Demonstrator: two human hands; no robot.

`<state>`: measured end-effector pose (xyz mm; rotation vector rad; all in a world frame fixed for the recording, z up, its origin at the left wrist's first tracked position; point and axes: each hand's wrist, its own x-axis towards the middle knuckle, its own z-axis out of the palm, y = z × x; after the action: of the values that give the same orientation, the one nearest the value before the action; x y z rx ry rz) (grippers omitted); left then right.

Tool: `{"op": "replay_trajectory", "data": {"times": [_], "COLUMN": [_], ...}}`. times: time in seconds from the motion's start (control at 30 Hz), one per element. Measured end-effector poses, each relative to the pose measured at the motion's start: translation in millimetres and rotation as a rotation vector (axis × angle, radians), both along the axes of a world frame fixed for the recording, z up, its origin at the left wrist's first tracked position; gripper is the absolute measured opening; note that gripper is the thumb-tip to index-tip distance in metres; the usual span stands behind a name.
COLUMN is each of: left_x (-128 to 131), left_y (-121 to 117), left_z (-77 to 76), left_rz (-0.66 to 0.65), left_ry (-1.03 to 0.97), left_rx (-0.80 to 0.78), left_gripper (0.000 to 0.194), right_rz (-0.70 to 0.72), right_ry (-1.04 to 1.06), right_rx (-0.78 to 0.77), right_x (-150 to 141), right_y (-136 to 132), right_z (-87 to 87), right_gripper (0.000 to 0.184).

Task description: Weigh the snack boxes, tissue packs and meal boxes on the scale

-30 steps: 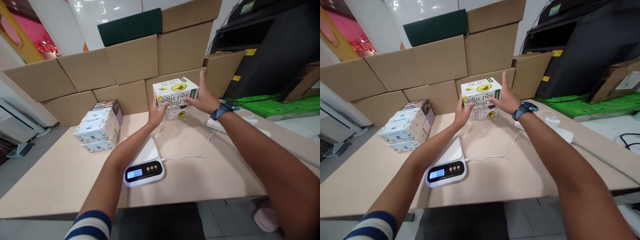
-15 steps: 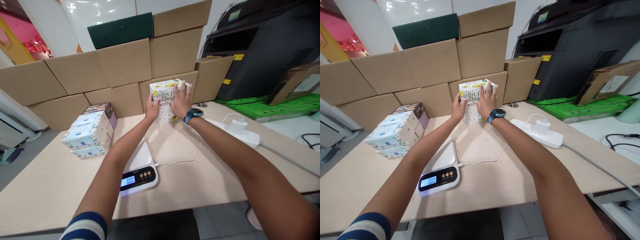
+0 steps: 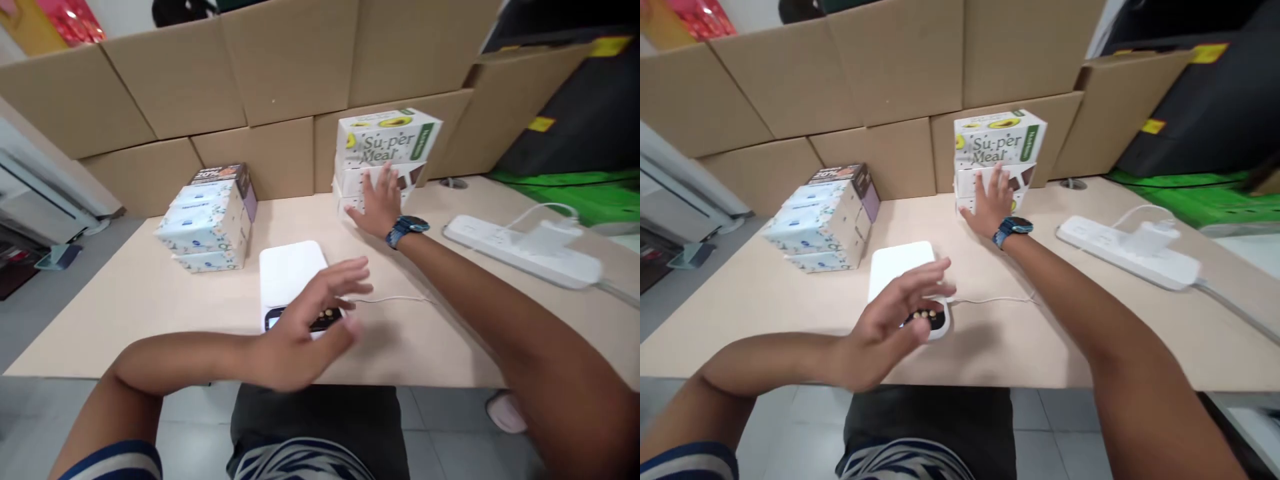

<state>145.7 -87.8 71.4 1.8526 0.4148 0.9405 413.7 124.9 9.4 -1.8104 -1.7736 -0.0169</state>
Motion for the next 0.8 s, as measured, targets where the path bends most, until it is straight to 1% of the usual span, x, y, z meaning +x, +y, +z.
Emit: {"op": "replay_trajectory", "data": {"times": [0.03,0.07,0.1,0.17,0.2,0.23,0.27,0.3,0.33,0.37,0.4,0.43,0.53,0.6,0.67,0.7,0.73,0.8], "left_x": [-19,-39,-59,-104,-127,-150,-171,-190,-207,-220,-230,-238,-249,-252,-250,-249,-246,-240], "left_y": [-7,-7,0,30,47,64,78,90,98,104,106,108,111,115,120,122,122,118], "left_z": [-1.4,-2.8,-3.9,-5.9,-6.8,-7.8,-9.2,-11.3,-14.2,-17.8,-21.8,-25.9,-35.0,-38.8,-42.5,-44.3,-45.9,-48.1], "left_rz": [0.013,0.071,0.169,0.449,0.611,0.764,0.905,1.031,1.138,1.215,1.263,1.28,1.223,1.157,1.088,1.061,1.042,1.013], "left_ry": [0.001,-0.003,-0.008,-0.022,-0.032,-0.023,0.0,0.011,0.017,0.027,0.034,0.045,0.065,0.045,0.015,-0.004,-0.022,-0.043], "left_rx": [0.11,0.246,0.403,0.752,0.93,1.042,1.081,1.077,1.032,0.953,0.856,0.749,0.479,0.383,0.311,0.272,0.227,0.131], "left_gripper": [0.054,0.057,0.059,0.06,0.06,0.062,0.064,0.064,0.065,0.067,0.071,0.079,0.109,0.121,0.122,0.121,0.12,0.115], "right_rz": [0.013,0.026,0.032,0.019,0.004,-0.009,-0.015,-0.011,0.001,0.019,0.043,0.072,0.178,0.238,0.298,0.354,0.44,0.687], "right_ry": [0.043,0.107,0.183,0.331,0.385,0.418,0.435,0.446,0.459,0.473,0.49,0.508,0.58,0.632,0.655,0.649,0.63,0.559], "right_rx": [0.031,0.066,0.099,0.133,0.134,0.129,0.123,0.117,0.106,0.089,0.065,0.038,-0.031,-0.068,-0.116,-0.147,-0.18,-0.215], "right_x": [-1,-3,-5,-13,-19,-26,-36,-47,-59,-73,-88,-102,-144,-168,-189,-199,-209,-225], "right_y": [0,0,1,3,4,5,6,6,4,1,-3,-9,-28,-39,-47,-52,-56,-66], "right_z": [-3.5,-6.7,-9.6,-13.8,-14.9,-15.1,-14.5,-13.1,-11.0,-8.5,-5.8,-3.0,4.6,7.9,9.8,10.5,11.5,15.8], "right_gripper": [0.104,0.105,0.106,0.114,0.119,0.125,0.129,0.132,0.133,0.134,0.135,0.135,0.134,0.129,0.123,0.12,0.117,0.11]}}
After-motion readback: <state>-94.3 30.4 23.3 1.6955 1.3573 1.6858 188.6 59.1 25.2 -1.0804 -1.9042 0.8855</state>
